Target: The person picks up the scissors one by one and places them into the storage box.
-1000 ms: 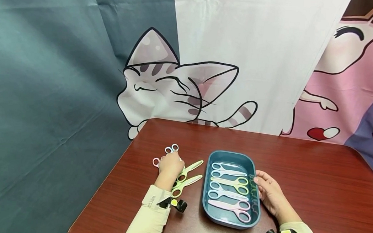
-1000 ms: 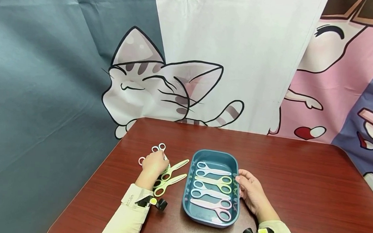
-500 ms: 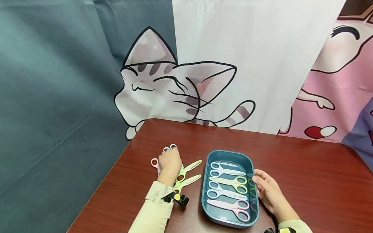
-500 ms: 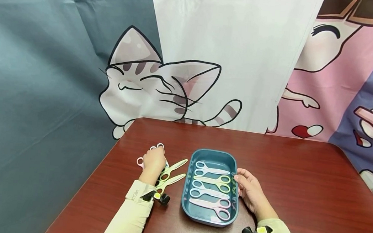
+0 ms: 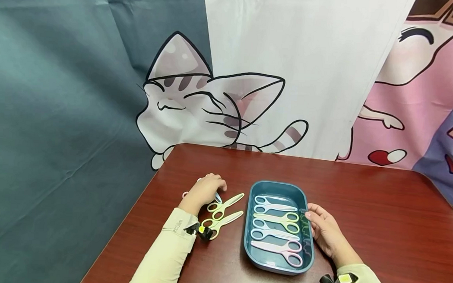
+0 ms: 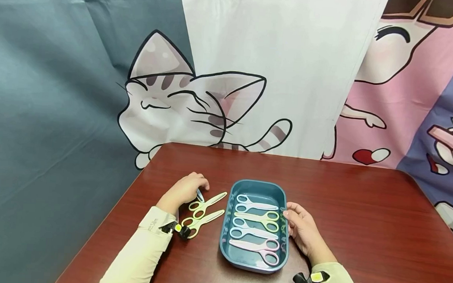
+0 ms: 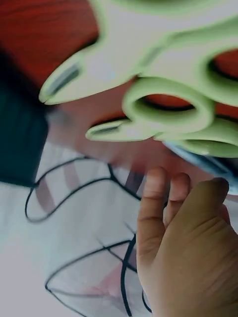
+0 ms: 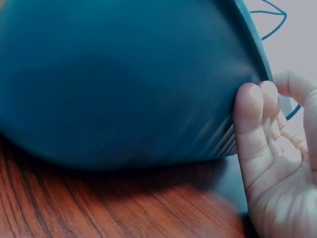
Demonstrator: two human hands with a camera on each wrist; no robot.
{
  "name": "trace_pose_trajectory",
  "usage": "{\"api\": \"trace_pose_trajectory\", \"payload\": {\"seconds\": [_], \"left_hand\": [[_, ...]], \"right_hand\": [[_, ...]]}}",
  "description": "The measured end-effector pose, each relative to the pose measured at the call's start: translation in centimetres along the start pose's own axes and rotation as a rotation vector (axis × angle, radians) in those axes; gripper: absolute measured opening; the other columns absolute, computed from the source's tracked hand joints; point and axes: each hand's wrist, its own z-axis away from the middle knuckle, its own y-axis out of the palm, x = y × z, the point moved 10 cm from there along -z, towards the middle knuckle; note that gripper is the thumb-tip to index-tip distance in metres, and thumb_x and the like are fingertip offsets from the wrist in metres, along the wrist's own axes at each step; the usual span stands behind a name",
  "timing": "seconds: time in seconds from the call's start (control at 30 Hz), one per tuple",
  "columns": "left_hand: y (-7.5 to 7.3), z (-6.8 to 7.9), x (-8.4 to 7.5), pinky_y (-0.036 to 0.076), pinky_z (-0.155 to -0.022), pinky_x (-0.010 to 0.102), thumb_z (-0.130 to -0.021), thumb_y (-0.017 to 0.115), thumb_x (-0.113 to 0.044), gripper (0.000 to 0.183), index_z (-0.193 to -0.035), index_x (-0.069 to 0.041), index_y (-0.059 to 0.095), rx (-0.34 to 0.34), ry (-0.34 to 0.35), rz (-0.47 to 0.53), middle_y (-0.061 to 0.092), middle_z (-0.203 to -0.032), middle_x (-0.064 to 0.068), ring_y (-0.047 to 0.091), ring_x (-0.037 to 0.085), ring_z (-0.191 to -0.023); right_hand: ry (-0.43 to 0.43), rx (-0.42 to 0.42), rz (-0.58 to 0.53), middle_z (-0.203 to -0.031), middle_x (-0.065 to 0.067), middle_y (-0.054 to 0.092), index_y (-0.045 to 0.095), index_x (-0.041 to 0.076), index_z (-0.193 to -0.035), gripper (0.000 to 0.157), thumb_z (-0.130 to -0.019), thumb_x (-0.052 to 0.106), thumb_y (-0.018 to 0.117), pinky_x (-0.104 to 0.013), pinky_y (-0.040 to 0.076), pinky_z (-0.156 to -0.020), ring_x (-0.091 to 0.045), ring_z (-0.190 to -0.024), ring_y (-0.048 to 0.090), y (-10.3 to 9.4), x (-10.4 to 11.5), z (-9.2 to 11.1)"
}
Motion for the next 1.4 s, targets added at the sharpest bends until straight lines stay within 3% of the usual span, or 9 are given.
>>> {"api": "trace_pose_trajectory", "payload": {"seconds": [0.17,0.4,0.6,0.7,0.83,1.07,1.23,1.4], "left_hand": [[0.8,-0.2,0.4,0.048,-0.09,0.039,-0.09,0.069,0.003,0.029,-0.096,-0.026,0.072,0.054,0.015,-0.015,0.063,-0.1,-0.005,0.055,0.021,-0.1],[1.0,-0.5,0.8,0.045,-0.083,0.037,-0.086,0.067,0.01,0.032,-0.086,-0.023,0.068,0.071,0.045,0.033,0.058,-0.091,-0.004,0.051,0.02,-0.089],[1.3,-0.8,1.0,0.044,-0.08,0.034,-0.082,0.068,0.008,0.035,-0.081,-0.026,0.064,0.083,0.082,-0.048,0.055,-0.085,-0.008,0.05,0.016,-0.081],[1.0,-1.1,1.1,0.045,-0.079,0.033,-0.081,0.071,0.003,0.034,-0.085,-0.03,0.064,0.086,0.077,-0.067,0.055,-0.086,-0.01,0.05,0.014,-0.082],[-0.6,-1.5,0.5,0.046,-0.08,0.034,-0.082,0.072,-0.001,0.029,-0.092,-0.028,0.067,0.053,0.088,-0.013,0.057,-0.09,-0.01,0.052,0.015,-0.084],[-3.8,-1.9,-2.4,0.047,-0.079,0.028,-0.082,0.069,-0.002,0.03,-0.1,-0.027,0.07,0.001,0.137,0.134,0.057,-0.093,-0.011,0.053,0.011,-0.085],[-6.1,-1.8,-6.7,0.048,-0.08,0.027,-0.083,0.065,0.0,0.032,-0.107,-0.021,0.072,0.009,0.231,0.291,0.059,-0.096,-0.007,0.055,0.012,-0.088],[-7.9,-1.3,-11.1,0.048,-0.081,0.025,-0.087,0.067,-0.007,0.031,-0.114,-0.02,0.072,0.03,0.323,0.342,0.061,-0.103,-0.006,0.055,0.01,-0.092]], "right_hand": [[0.002,-0.007,0.013,-0.092,0.003,0.07,0.058,0.012,-0.113,0.022,-0.104,-0.002,0.043,-0.021,0.057,-0.064,-0.007,-0.079,0.069,-0.2,0.0,0.1],[-0.002,-0.022,0.019,-0.091,0.003,0.069,0.057,0.011,-0.112,0.021,-0.104,-0.002,0.043,-0.021,0.057,-0.062,-0.007,-0.077,0.068,-0.2,0.0,0.0],[0.004,-0.032,0.032,-0.091,0.003,0.07,0.058,0.011,-0.112,0.019,-0.103,0.0,0.046,-0.022,0.057,-0.064,-0.007,-0.078,0.068,-0.2,-0.2,0.0],[0.004,-0.04,0.032,-0.091,0.002,0.07,0.058,0.011,-0.112,0.018,-0.103,0.0,0.047,-0.021,0.057,-0.064,-0.007,-0.078,0.068,-0.3,-0.2,0.0],[0.0,-0.041,0.028,-0.091,0.003,0.069,0.057,0.011,-0.112,0.018,-0.104,0.0,0.046,-0.021,0.057,-0.063,-0.007,-0.078,0.068,-0.4,-0.2,0.0],[-0.002,-0.043,0.035,-0.09,0.004,0.069,0.056,0.011,-0.112,0.018,-0.104,-0.001,0.045,-0.02,0.056,-0.061,-0.006,-0.076,0.067,-0.3,-0.1,0.0],[-0.002,-0.043,0.025,-0.09,0.003,0.069,0.056,0.009,-0.112,0.018,-0.104,-0.001,0.044,-0.02,0.056,-0.061,-0.006,-0.076,0.068,-0.3,0.0,0.0],[-0.002,-0.04,0.023,-0.09,0.003,0.069,0.054,0.007,-0.114,0.017,-0.103,-0.002,0.045,-0.02,0.056,-0.061,-0.006,-0.076,0.068,-0.2,0.0,0.0]]}}
